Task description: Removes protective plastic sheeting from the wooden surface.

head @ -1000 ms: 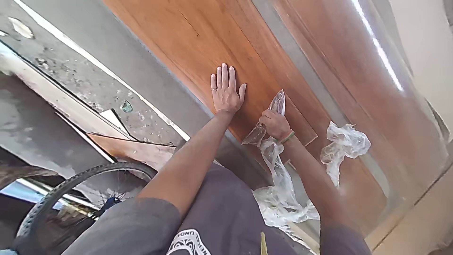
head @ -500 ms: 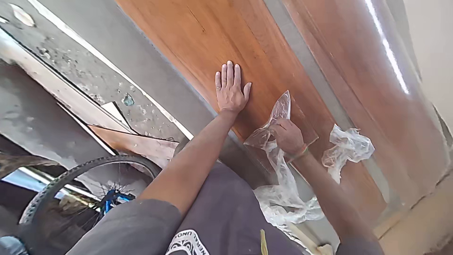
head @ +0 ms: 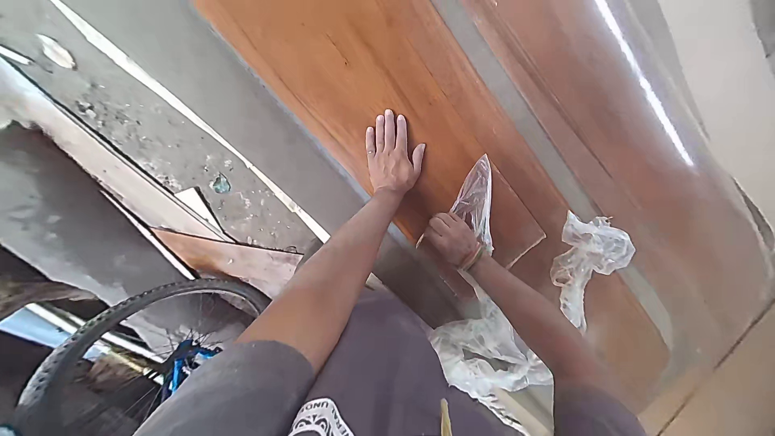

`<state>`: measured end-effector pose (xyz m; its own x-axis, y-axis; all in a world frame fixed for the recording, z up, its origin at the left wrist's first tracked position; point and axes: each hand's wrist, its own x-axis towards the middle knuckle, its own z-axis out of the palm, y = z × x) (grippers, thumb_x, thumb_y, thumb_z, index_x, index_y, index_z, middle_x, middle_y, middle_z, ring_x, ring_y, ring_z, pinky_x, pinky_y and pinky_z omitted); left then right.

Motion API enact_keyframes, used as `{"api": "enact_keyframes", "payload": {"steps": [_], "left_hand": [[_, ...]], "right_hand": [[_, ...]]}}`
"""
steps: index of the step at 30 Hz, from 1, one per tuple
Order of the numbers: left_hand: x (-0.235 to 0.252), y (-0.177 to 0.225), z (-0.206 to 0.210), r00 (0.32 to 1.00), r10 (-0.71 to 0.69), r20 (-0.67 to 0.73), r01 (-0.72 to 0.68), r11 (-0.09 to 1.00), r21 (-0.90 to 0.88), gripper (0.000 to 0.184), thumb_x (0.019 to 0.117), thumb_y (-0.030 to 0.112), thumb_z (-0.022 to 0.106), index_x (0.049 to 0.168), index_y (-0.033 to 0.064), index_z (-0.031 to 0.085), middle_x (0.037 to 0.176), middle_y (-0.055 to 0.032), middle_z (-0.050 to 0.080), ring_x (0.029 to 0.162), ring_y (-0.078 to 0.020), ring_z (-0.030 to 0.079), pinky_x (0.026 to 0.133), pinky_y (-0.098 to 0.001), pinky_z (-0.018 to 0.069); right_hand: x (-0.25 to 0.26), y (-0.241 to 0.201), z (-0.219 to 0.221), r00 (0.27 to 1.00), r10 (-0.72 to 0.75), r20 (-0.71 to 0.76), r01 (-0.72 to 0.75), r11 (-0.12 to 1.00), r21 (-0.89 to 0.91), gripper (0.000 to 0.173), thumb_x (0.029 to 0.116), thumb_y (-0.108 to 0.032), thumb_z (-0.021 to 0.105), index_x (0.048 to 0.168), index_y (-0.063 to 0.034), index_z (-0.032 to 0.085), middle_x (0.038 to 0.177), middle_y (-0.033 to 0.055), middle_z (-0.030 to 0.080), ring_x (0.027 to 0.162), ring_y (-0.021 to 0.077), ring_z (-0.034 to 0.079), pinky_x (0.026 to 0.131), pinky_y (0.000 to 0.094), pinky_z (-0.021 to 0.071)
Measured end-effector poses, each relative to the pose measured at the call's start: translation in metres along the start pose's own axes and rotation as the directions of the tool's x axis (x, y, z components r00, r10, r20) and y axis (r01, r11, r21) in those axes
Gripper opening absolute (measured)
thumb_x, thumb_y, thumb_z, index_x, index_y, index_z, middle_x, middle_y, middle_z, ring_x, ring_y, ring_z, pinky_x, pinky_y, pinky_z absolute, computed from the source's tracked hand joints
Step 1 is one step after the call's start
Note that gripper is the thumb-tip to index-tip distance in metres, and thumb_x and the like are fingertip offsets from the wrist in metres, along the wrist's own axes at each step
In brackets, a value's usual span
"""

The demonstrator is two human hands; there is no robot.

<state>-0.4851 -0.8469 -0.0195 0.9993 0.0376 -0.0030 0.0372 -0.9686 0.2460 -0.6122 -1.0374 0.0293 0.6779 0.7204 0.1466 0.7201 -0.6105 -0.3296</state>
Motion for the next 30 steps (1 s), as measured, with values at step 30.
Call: {"api": "enact_keyframes", "payload": {"steps": [30], "left_hand": [[0.003, -0.005, 0.005, 1.0, -0.004, 0.013, 0.005, 0.999, -0.04, 0.081, 0.1005, 0.071, 0.023, 0.162, 0.0196, 0.033, 0.171, -0.0054, 0.023, 0.158, -0.0242, 0.019, 0.128, -0.0525, 0.0096]], "right_hand": [[0.029, -0.022, -0.128, 0.489, 0.028, 0.872, -0.172, 0.983, 0.065, 0.062, 0.0993, -0.062, 0.043, 0.091, -0.0045, 0.066, 0.089, 0.0185, 0.069, 0.093, 0.0401, 0.068, 0.08, 0.0606, 0.0511]]}}
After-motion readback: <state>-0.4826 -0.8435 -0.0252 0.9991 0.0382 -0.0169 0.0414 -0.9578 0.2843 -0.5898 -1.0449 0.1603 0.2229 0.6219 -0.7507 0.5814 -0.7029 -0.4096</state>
